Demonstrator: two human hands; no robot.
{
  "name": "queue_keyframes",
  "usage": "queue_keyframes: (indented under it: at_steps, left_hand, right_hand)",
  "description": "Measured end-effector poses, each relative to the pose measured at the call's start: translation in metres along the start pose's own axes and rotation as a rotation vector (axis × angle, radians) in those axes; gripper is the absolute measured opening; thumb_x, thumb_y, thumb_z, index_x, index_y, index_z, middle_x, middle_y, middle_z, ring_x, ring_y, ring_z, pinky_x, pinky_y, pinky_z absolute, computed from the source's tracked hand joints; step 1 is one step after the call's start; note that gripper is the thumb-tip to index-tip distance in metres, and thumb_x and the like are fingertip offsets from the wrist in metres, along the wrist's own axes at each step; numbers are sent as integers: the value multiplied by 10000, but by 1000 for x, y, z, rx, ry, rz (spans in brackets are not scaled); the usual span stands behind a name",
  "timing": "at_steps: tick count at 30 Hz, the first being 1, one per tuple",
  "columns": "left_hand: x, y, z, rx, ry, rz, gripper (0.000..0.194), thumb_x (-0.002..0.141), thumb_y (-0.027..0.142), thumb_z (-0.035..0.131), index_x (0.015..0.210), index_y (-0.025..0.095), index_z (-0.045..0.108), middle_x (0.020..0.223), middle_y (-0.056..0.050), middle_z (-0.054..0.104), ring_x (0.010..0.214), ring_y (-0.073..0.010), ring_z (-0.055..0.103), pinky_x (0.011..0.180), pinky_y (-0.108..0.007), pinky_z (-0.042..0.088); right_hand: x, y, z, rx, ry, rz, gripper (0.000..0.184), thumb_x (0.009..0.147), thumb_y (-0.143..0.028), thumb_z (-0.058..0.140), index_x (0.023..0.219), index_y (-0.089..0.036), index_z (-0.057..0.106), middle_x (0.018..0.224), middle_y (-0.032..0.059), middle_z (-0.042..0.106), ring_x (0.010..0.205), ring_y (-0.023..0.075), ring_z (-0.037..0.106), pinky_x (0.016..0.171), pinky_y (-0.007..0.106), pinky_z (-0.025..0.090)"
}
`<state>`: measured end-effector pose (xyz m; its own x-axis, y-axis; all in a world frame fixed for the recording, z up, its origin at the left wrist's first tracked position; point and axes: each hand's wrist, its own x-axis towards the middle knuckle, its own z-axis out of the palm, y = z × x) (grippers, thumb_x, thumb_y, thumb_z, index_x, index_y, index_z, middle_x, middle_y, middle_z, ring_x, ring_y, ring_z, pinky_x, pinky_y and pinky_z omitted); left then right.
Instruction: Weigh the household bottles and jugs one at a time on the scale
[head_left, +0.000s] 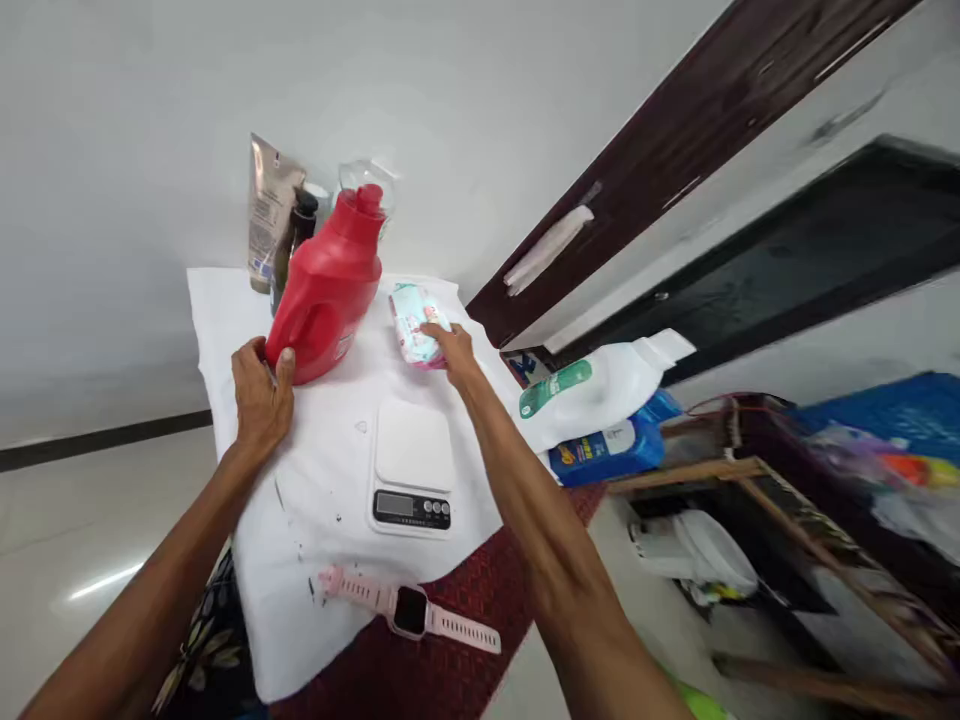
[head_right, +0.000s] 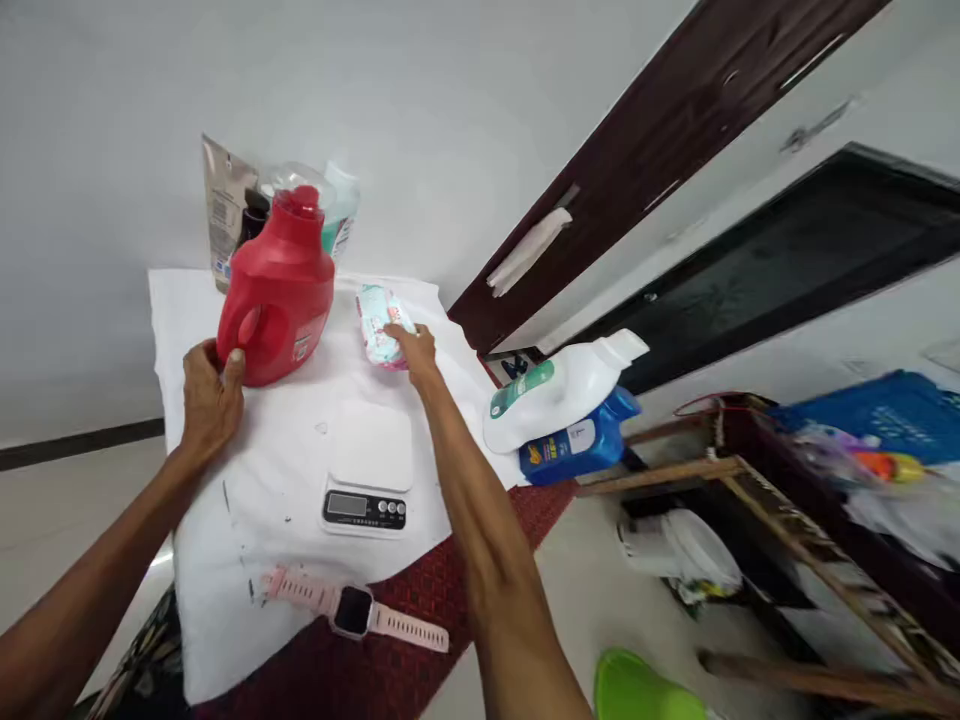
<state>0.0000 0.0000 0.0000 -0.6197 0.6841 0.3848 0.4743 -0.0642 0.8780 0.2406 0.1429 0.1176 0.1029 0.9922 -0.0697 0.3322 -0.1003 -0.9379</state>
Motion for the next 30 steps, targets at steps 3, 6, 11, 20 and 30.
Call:
queue_keyframes:
  at_steps: [3, 6, 11, 20, 30]
  left_hand:
    - [-2, 2, 0, -42, 5, -25, 520, 1060, 599, 454, 1276, 135, 545, 1299, -215, 576, 1238, -329, 561, 1132, -540, 468]
    - [-2, 2, 0, -73, 6, -37, 528, 1058, 631, 460, 1259, 151, 549, 1286, -209, 566, 1238, -336, 554, 1130, -541, 459]
    - [0, 3, -2, -46, -19, -8, 618, 1058, 687, 388, 1263, 123, 534, 1272, -230, 572, 1191, -334, 529, 1093, -563, 457]
    - [1, 4, -4, -8, -28, -7, 524, 1074, 608, 420, 1253, 125, 520, 1301, -227, 566, 1209, -318, 526, 1108, -547, 443]
    - [4, 4, -3, 18, -5, -33, 424, 1047, 550, 446, 1207, 161, 496, 1230, -176, 558, 1173, -305, 541, 1128, -566, 437]
  right_hand:
    - [-31, -1, -47, -63, -80, -156, 606, 623, -470, 851, 1139, -215, 659, 1035, 39, 753, 885, 238, 698, 678, 332, 552]
    - [-76, -3, -83, -255, -135, -305, 690, 653, -545, 884, 1233, -231, 683, 1157, 60, 753, 1026, 291, 700, 806, 393, 567]
    - [-148, 13, -92, -483, -222, -265, 725, 740, -553, 862, 1356, -250, 628, 1189, 71, 743, 1042, 313, 698, 846, 430, 568]
    - [-173, 29, -101, -371, -217, -325, 1075, 706, -650, 904, 1598, -291, 423, 1662, 177, 514, 1484, 392, 542, 1161, 622, 490]
    - [-187, 10, -122, -281, 120, -498, 660, 828, -672, 832, 1327, -292, 626, 1468, 122, 672, 1376, 338, 628, 1084, 588, 565]
